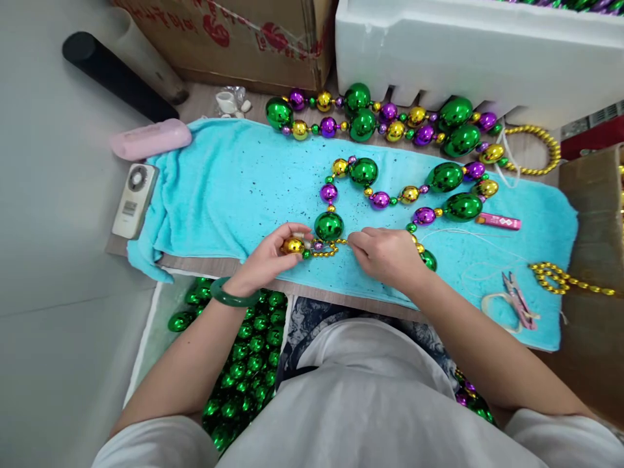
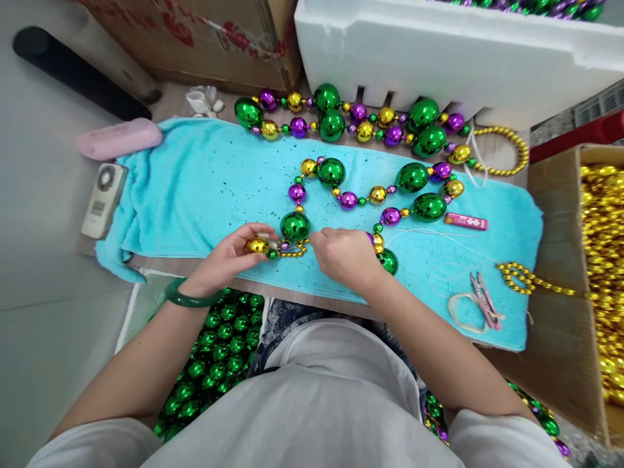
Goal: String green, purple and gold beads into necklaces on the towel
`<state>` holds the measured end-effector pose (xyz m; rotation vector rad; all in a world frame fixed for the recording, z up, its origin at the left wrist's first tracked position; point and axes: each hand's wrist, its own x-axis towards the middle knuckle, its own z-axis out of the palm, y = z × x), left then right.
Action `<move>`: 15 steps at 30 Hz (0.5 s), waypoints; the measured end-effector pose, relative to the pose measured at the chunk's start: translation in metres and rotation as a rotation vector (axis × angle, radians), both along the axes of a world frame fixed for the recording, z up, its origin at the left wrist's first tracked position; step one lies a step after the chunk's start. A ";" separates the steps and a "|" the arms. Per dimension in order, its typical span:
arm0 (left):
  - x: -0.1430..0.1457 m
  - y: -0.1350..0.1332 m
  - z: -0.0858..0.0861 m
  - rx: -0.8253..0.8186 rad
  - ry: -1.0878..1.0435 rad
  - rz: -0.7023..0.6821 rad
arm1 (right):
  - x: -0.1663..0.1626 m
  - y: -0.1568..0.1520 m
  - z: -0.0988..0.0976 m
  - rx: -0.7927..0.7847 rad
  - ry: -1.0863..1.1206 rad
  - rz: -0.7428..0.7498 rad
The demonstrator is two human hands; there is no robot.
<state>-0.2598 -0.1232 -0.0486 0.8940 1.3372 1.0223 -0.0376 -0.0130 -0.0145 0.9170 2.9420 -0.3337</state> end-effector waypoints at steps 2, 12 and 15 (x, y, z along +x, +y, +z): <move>-0.007 -0.004 0.002 0.075 0.245 -0.061 | 0.005 0.002 0.001 0.008 0.013 -0.036; -0.022 -0.035 0.004 0.291 0.767 -0.220 | 0.036 0.015 0.003 0.034 0.175 -0.236; -0.020 -0.037 0.004 0.238 0.832 -0.086 | 0.048 0.019 0.011 0.031 0.210 -0.295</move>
